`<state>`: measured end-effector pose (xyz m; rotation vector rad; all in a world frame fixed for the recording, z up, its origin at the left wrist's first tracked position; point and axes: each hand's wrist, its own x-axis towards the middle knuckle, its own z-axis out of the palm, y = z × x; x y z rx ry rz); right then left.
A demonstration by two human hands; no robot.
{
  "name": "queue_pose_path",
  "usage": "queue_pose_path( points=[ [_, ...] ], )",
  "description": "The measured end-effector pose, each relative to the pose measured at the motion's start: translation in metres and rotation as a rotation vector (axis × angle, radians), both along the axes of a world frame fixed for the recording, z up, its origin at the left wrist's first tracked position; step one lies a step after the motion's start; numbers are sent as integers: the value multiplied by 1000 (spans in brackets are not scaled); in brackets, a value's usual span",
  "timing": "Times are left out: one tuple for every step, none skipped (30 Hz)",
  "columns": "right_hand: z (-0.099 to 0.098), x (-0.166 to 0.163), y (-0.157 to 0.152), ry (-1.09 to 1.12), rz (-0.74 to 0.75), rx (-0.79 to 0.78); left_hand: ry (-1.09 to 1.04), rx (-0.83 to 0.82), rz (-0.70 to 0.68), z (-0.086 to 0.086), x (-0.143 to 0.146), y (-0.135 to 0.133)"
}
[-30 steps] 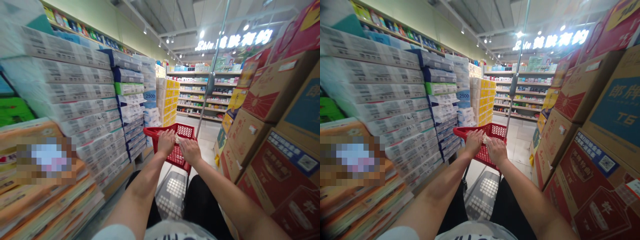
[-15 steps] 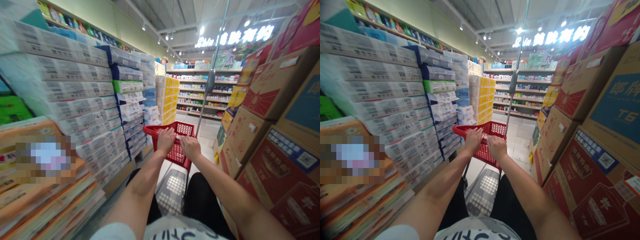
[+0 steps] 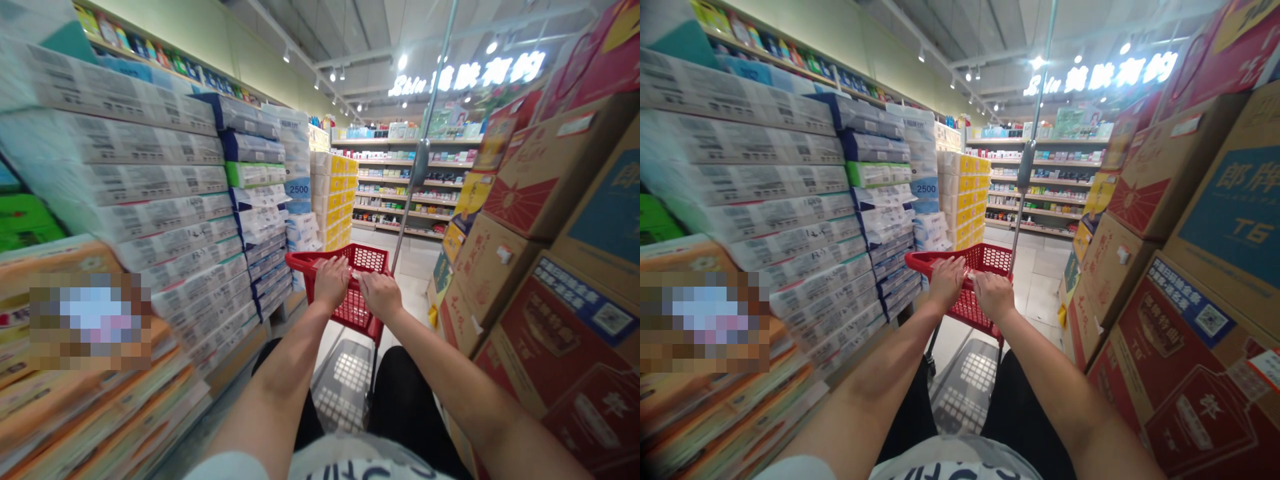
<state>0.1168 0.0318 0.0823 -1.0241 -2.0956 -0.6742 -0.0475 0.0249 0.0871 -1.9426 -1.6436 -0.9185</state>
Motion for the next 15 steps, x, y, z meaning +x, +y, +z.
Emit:
queue_pose_path(
  points=[
    [-3,1,-1,-18,16,31,2,0,-2,0,0,0],
    [-6,3,-2,-37,35,68,1,1,-2,0,0,0],
    [-10,5,-4,-54,54,105,-3,3,1,1,-1,0],
    [-12,6,-5,-66,68,136,-8,6,6,1,-1,0],
    [-14,6,-6,-70,77,154,-12,9,9,1,-1,0],
    [-14,6,-6,-66,77,153,-14,12,11,1,-1,0],
    [-12,5,-6,-52,65,132,-12,13,11,1,-1,0],
    [-9,4,-5,-33,44,96,-7,12,8,0,-1,0],
    [-6,2,-4,-12,20,53,-1,11,5,0,-1,0],
    [-2,0,-3,7,-2,13,3,11,4,0,-1,0],
    [1,-2,-2,22,-17,-16,6,13,4,0,0,0],
    [3,-2,-1,28,-21,-28,8,16,5,-1,0,0],
    [3,-2,-1,27,-14,-24,10,19,7,-1,-1,0],
    [1,-1,-1,19,1,-6,11,20,8,-1,-1,0],
    [-1,0,-2,6,20,21,12,21,10,-1,-1,0]
  ],
)
